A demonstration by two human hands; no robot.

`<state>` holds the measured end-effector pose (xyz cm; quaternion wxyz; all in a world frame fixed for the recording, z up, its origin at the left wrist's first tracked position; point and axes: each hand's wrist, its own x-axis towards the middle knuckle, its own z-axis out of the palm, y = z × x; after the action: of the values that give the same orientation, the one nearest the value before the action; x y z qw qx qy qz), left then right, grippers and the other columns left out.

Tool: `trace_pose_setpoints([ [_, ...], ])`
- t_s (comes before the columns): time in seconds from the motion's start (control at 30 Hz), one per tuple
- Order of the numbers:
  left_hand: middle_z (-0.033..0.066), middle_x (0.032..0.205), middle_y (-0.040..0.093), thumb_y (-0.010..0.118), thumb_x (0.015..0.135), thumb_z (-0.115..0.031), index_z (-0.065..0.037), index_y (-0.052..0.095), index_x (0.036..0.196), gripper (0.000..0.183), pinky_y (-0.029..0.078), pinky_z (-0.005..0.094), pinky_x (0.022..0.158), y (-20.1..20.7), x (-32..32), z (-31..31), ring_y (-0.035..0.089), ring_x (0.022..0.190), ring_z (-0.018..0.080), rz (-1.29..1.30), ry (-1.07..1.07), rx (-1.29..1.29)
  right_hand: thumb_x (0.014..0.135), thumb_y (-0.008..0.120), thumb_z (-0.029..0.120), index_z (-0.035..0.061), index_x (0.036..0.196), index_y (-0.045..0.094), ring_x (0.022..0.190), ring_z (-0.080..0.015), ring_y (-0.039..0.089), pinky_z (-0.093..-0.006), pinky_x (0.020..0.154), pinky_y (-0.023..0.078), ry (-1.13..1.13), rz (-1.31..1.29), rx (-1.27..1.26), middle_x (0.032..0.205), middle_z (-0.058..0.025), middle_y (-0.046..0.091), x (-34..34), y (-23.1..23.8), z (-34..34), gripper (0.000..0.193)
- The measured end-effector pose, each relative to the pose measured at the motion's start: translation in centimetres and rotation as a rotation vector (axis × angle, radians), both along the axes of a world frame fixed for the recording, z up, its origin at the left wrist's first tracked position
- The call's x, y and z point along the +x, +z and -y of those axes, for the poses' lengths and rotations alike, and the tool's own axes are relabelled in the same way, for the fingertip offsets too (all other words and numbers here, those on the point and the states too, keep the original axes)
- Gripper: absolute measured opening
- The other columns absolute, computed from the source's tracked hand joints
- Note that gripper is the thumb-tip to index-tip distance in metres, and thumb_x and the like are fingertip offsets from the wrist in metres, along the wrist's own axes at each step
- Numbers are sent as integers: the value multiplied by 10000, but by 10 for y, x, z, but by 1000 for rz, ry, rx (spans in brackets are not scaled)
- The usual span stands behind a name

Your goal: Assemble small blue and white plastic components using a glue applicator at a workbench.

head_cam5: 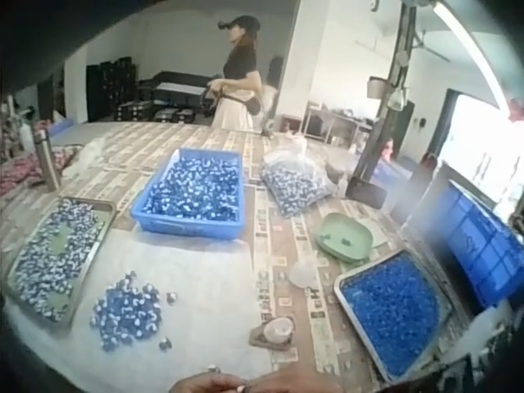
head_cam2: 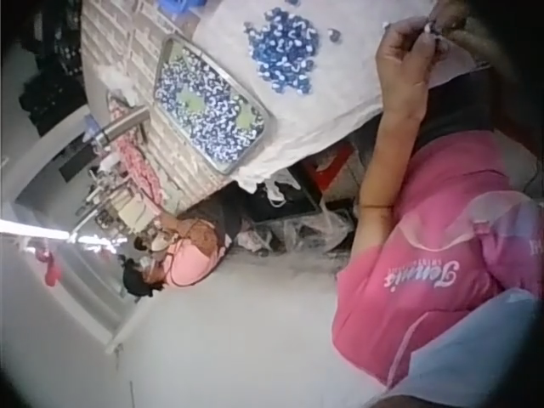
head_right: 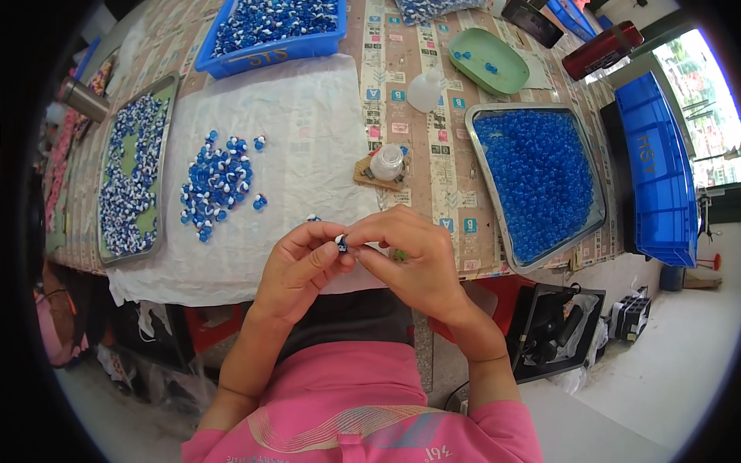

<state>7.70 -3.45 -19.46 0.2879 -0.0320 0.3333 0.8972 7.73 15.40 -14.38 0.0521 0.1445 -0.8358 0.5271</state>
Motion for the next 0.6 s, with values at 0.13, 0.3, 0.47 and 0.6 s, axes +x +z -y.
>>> trace_pose_setpoints([
  [0.13,102,1038,660,604,941,-43,14,599,1168,234,547,282,830,2,0,0,660,917,161,14,-5,-16,721,723,-55,45,886,713,813,-186,665,-286,678,528,12,-3,12,893,-72,718,1,2,0,193],
  [0.3,112,995,673,638,916,-28,18,618,1128,218,560,269,782,0,2,-1,671,862,158,12,15,-20,703,734,-64,38,868,728,808,-179,663,-280,695,522,37,40,-20,879,-71,724,1,4,-2,194],
  [0.47,112,957,688,658,900,-26,20,653,1071,177,567,271,768,-1,2,-2,675,827,156,3,29,-49,682,752,-68,39,853,747,787,-167,654,-274,690,506,62,98,-83,850,-68,727,-1,2,-4,201],
  [0.6,117,947,694,665,895,-24,16,667,1044,155,571,273,757,-1,3,-3,677,813,155,-4,25,-50,679,756,-69,48,841,753,771,-165,651,-276,662,493,71,61,-37,816,-62,720,1,6,-4,200],
])
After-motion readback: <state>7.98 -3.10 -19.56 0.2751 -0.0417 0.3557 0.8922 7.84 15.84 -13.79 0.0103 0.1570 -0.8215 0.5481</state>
